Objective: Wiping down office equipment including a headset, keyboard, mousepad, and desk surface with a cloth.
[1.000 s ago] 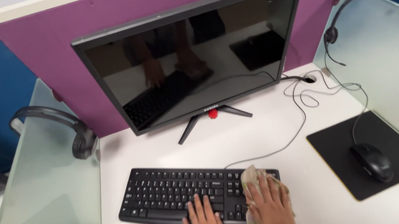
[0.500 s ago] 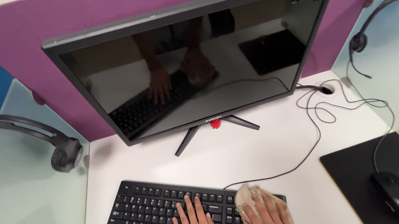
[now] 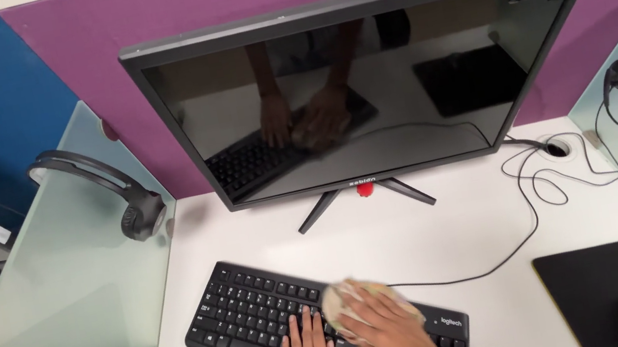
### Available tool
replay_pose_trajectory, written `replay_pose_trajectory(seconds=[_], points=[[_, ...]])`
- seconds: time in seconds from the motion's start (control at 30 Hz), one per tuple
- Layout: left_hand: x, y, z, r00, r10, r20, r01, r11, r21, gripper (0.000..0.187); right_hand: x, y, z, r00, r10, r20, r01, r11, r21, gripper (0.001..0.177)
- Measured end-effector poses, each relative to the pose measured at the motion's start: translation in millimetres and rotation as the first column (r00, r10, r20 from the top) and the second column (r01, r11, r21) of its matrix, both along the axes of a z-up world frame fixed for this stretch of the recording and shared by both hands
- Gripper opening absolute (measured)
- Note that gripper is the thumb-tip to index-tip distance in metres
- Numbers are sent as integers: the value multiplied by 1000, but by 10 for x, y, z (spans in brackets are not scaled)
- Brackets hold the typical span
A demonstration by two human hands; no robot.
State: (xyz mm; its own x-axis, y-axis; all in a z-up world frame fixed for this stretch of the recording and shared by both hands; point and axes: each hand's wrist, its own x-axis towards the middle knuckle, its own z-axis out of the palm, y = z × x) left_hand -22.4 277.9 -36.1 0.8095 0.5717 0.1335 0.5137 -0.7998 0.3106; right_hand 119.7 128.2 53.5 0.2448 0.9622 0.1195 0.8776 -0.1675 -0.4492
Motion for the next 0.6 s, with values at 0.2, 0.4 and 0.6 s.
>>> replay_pose_trajectory(seconds=[0.2,0.4,0.6], points=[[-120,300,-57,991,-122,-59,127,986,103,56,221,-604,-635,971,-179,157,182,983,-6,67],[-241,461,-107,983,-68,171,17,959,283,60,196,-519,-716,942,-290,169,305,950,-72,68],[-283,457,-60,977,141,159,-163,977,136,64,64,276,-385,968,-94,230,77,993,84,61]])
